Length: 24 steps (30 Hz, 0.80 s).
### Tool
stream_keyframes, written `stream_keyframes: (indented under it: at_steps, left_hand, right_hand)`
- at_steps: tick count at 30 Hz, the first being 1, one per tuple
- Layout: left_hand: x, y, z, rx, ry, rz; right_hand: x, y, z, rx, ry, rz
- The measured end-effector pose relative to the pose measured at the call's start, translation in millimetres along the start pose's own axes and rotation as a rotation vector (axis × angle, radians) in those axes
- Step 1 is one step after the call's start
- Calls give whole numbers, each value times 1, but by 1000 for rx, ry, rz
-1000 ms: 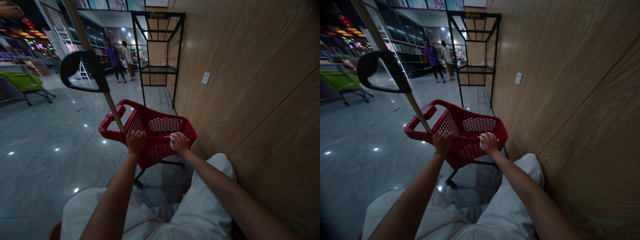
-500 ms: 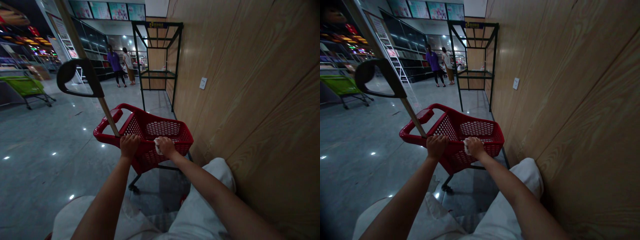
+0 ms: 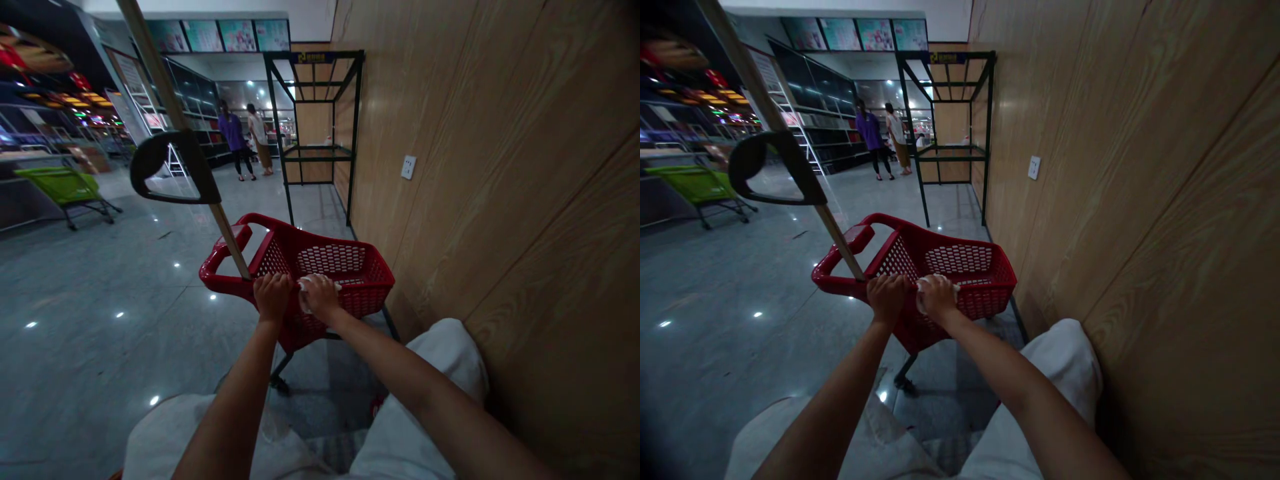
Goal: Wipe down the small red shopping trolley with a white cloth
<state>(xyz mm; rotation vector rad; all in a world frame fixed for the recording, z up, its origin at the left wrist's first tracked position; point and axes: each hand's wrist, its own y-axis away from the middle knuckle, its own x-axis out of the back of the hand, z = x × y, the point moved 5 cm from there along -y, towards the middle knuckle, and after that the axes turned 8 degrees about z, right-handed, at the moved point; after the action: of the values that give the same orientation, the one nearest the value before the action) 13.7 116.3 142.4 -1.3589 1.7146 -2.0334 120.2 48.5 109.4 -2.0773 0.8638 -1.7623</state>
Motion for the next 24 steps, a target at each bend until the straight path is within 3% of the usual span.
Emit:
stream_keyframes:
  at_steps: [3, 5, 8, 13, 16, 19, 24]
  left_hand:
    - [3, 0, -4, -25, -4, -26]
    - [4, -1, -7, -46, 7, -44]
    - [4, -4, -13, -62, 7, -53]
    - [1, -7, -19, -50, -12, -62]
    - [-1, -6, -19, -29, -12, -77]
    - [-3, -6, -19, 21, -13, -62]
    - [-7, -5, -18, 85, -28, -78]
  right_hand:
    - [-11, -13, -25, 34, -8, -23]
    - [-13, -11, -17, 89, 0, -44]
    - [-6, 7, 28, 126, 46, -78]
    - [16, 44, 121, 36, 177, -109]
    - [22, 52, 141, -32, 221, -95]
    - [19, 44, 122, -67, 217, -61]
    - [-10, 5, 35, 31, 55, -29]
